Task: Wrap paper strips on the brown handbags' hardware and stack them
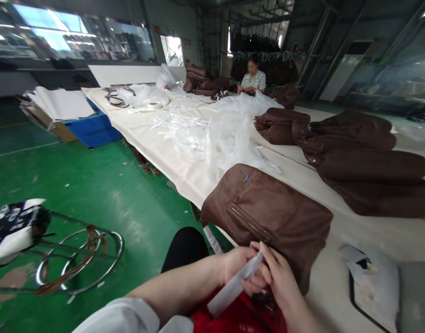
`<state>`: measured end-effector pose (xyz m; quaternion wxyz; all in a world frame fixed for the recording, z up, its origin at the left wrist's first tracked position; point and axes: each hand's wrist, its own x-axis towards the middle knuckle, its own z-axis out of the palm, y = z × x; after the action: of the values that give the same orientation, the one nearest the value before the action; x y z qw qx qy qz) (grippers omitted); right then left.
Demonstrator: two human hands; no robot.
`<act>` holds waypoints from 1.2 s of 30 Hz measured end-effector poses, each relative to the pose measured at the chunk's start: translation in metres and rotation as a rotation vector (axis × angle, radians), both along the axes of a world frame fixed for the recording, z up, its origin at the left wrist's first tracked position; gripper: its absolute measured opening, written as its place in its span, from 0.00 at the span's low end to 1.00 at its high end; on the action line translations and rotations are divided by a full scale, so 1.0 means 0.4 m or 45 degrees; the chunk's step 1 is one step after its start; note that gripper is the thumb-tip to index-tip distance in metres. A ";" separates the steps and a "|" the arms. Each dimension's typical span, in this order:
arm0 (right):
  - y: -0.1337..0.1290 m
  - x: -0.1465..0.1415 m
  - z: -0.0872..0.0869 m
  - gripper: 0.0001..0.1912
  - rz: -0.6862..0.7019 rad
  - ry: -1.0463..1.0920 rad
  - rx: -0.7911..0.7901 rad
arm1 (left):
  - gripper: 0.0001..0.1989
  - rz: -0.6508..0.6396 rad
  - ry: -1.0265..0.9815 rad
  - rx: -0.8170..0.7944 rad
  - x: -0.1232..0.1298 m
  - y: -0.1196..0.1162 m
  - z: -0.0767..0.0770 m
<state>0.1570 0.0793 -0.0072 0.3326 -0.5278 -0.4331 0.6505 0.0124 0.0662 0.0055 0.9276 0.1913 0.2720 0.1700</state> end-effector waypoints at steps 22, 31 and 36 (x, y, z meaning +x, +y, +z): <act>0.109 0.348 0.092 0.23 -0.071 -1.069 0.193 | 0.23 0.765 2.183 1.212 -0.450 0.340 -0.015; 0.094 0.184 0.082 0.24 -0.215 -0.142 -0.310 | 0.24 0.625 2.421 1.224 -0.446 0.357 -0.049; 0.207 0.166 0.269 0.26 0.272 -0.414 0.229 | 0.25 0.560 2.484 1.249 -0.444 0.362 -0.049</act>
<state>0.2235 0.1622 0.1002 0.2334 -0.5451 -0.5907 0.5472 -0.1651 0.2111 -0.0143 0.0899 0.5363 0.8159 0.1964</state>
